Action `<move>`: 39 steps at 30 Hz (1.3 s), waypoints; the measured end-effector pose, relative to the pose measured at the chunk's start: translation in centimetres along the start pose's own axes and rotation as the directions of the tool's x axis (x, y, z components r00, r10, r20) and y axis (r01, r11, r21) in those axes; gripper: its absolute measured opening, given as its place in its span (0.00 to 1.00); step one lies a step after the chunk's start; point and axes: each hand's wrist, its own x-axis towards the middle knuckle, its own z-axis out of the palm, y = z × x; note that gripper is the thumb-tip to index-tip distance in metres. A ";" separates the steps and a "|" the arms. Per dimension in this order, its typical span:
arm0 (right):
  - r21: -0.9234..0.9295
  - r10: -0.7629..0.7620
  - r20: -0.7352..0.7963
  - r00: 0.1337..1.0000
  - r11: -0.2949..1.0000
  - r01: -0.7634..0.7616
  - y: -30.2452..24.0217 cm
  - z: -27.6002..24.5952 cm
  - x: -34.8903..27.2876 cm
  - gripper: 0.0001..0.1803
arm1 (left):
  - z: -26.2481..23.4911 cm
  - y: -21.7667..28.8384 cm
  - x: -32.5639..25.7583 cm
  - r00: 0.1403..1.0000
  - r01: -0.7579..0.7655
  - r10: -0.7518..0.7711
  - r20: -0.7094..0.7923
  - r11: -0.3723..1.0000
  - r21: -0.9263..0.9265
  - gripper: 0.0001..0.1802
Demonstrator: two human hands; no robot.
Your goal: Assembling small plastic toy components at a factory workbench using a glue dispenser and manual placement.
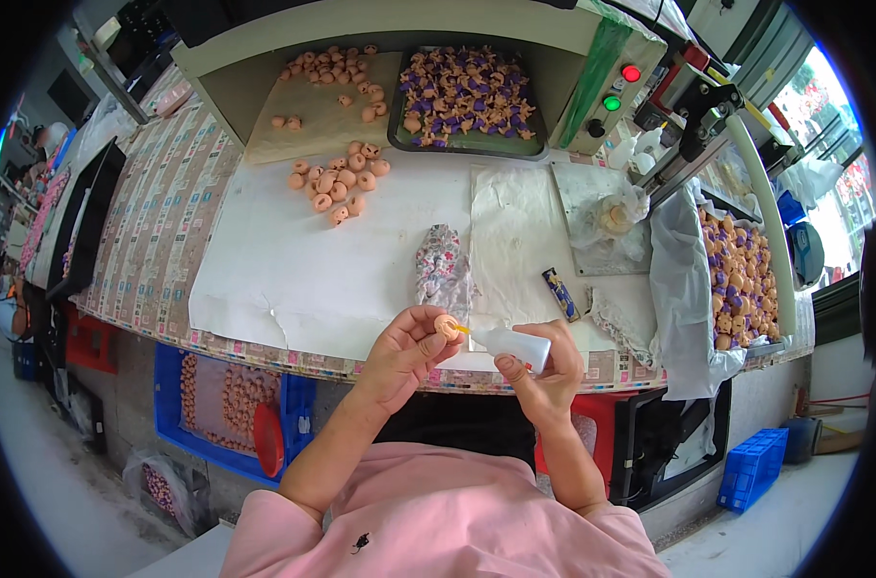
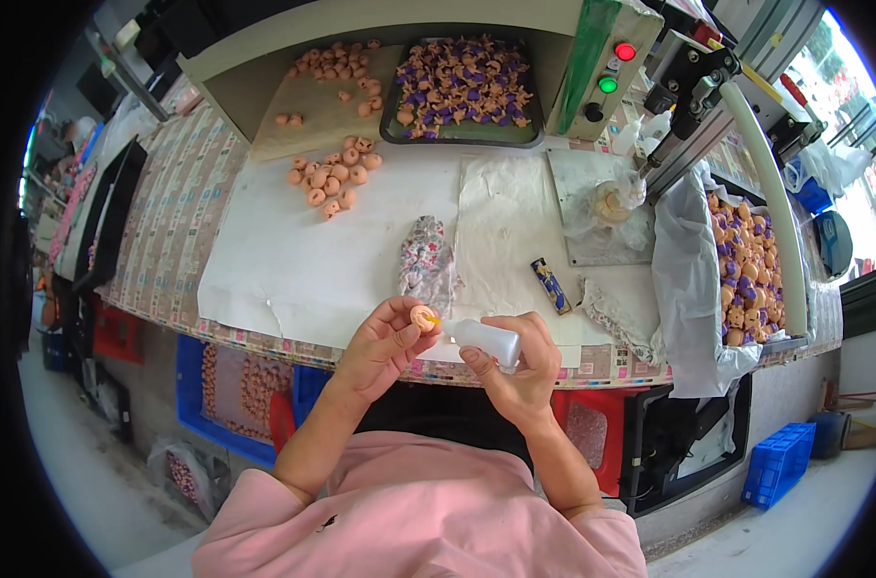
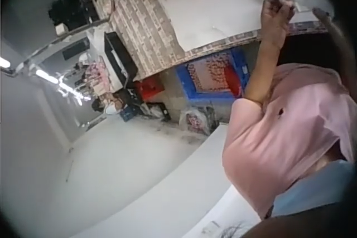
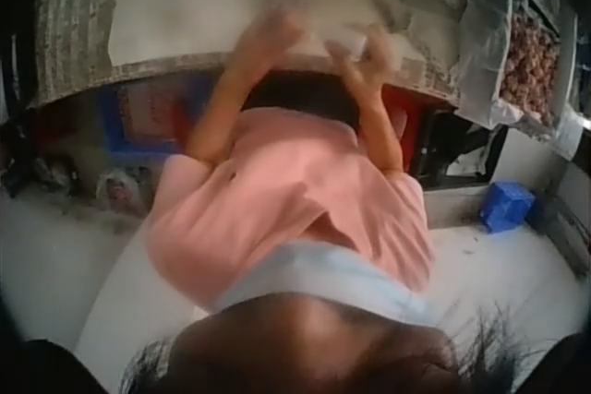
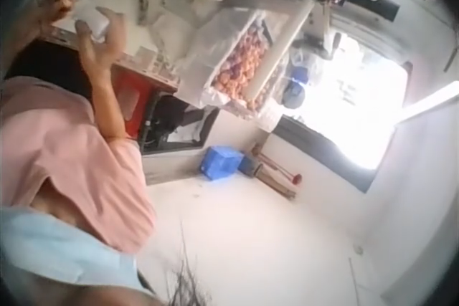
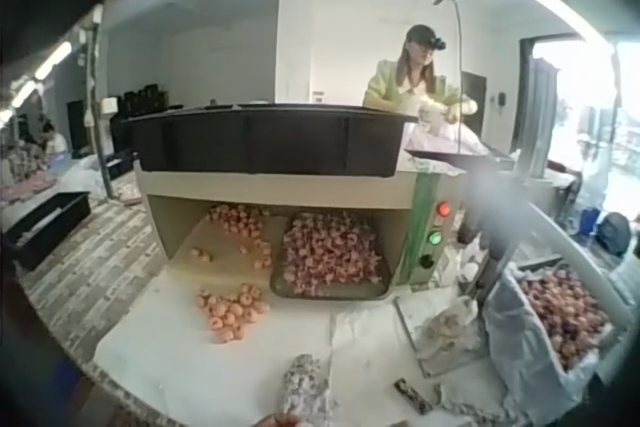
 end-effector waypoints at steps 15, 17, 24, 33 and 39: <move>-0.051 -0.086 -0.019 0.996 0.995 0.085 0.0 -0.9 -0.4 0.21 | 0.0 -0.3 0.2 1.000 0.001 -0.001 -0.005 1.000 -0.014 0.16; -0.048 -0.096 -0.029 0.995 0.994 0.095 -0.1 -0.8 -0.4 0.21 | 0.1 -0.3 0.2 1.000 -0.001 0.001 -0.006 1.000 -0.005 0.17; -0.027 -0.112 -0.026 0.993 0.993 0.111 0.3 -0.3 -0.2 0.22 | 0.3 -0.3 0.3 1.000 -0.004 0.004 0.007 1.000 0.004 0.17; -0.015 -0.102 -0.014 0.995 0.995 0.101 0.1 -0.7 -0.3 0.22 | 0.2 -0.5 0.4 1.000 -0.014 0.014 0.022 1.000 -0.006 0.16; -0.029 -0.094 -0.015 0.995 0.995 0.094 -0.3 -1.2 -0.4 0.19 | 0.2 -0.6 0.2 1.000 -0.004 0.004 0.009 1.000 0.001 0.17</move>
